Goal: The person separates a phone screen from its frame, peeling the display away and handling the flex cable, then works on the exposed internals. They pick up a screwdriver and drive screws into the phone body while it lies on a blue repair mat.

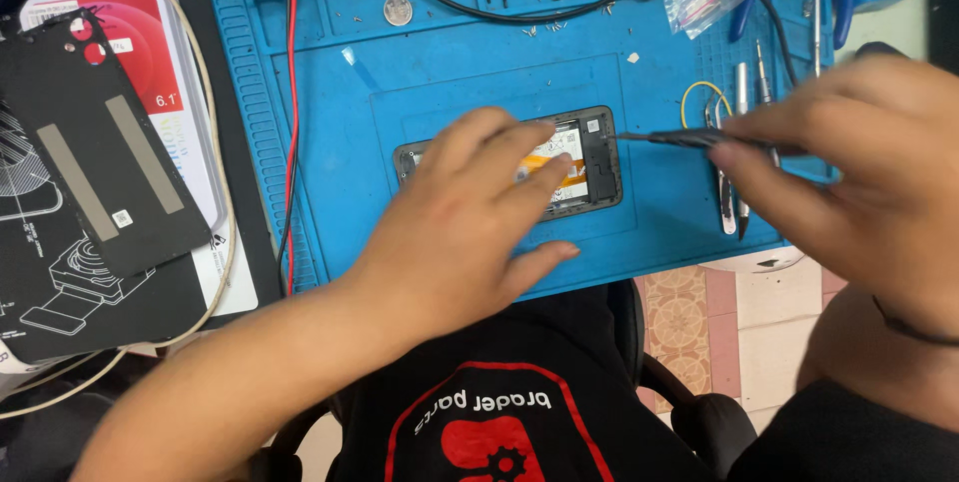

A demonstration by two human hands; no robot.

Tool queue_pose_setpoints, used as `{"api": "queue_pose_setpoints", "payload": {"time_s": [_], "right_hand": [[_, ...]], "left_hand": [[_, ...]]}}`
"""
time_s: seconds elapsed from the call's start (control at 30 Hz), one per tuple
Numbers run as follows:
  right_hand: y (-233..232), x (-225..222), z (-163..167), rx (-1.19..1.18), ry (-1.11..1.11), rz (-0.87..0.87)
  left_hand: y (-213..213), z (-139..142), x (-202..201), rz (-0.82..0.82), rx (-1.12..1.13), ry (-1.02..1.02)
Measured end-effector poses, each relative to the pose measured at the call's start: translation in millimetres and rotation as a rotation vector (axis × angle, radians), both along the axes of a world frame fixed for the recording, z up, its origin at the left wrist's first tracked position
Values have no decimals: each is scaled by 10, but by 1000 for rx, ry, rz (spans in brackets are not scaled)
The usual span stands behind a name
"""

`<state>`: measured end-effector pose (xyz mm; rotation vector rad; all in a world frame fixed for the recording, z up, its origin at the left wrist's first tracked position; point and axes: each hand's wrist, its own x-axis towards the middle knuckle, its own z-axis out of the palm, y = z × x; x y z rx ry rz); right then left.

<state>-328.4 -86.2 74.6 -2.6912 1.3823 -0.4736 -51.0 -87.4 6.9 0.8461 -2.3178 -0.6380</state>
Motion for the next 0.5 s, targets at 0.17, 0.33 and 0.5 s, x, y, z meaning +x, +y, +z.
{"api": "queue_pose_setpoints", "payload": {"time_s": [0.17, 0.33, 0.5], "right_hand": [[-198, 227, 93, -97, 171, 36], [-285, 332, 126, -55, 209, 76], [-325, 355, 86, 5, 232, 97]], "left_hand": [[-63, -187, -177, -20, -13, -131], [-48, -246, -183, 7, -17, -132], [-39, -260, -178, 21, -14, -123]]}}
